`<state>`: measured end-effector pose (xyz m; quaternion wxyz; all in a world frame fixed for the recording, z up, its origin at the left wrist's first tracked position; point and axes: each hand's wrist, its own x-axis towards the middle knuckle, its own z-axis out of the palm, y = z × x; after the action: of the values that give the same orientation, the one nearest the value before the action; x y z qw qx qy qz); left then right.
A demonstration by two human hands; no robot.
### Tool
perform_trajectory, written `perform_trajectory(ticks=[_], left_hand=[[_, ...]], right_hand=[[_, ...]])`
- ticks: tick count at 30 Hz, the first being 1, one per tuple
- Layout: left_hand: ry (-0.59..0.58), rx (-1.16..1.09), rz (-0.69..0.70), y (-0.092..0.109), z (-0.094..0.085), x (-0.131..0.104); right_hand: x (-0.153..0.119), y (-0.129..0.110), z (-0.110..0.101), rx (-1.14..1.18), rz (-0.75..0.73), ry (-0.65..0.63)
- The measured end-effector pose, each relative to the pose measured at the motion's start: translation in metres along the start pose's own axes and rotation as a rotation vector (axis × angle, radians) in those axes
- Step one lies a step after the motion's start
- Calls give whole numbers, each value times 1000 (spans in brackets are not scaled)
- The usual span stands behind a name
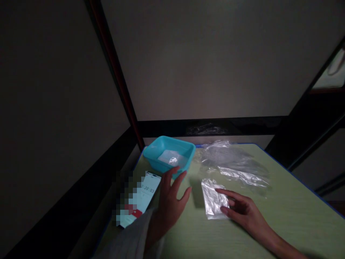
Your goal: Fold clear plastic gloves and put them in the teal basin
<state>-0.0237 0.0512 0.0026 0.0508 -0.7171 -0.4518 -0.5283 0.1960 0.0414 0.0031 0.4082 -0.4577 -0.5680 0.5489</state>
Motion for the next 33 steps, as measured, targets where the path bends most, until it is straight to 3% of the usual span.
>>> perform_trajectory(ticks=[3, 7, 17, 21, 26, 30, 33], left_hand=[[-41, 179, 0, -20, -2, 10], [-56, 168, -22, -36, 2, 15], [0, 29, 48, -29, 1, 12], [-26, -19, 181, -17, -10, 4], [-32, -79, 347, -2, -22, 0], [-58, -89, 432, 5, -24, -3], [-81, -62, 448, 9, -25, -4]], right_hand=[[1, 0, 1, -10, -10, -11], [1, -2, 2, -8, -31, -14], [-1, -8, -10, -38, -48, 3], [0, -32, -30, -89, -119, 93], [7, -81, -46, -206, -289, 204], [14, -110, -42, -312, -318, 56], [20, -119, -35, -357, -320, -46]])
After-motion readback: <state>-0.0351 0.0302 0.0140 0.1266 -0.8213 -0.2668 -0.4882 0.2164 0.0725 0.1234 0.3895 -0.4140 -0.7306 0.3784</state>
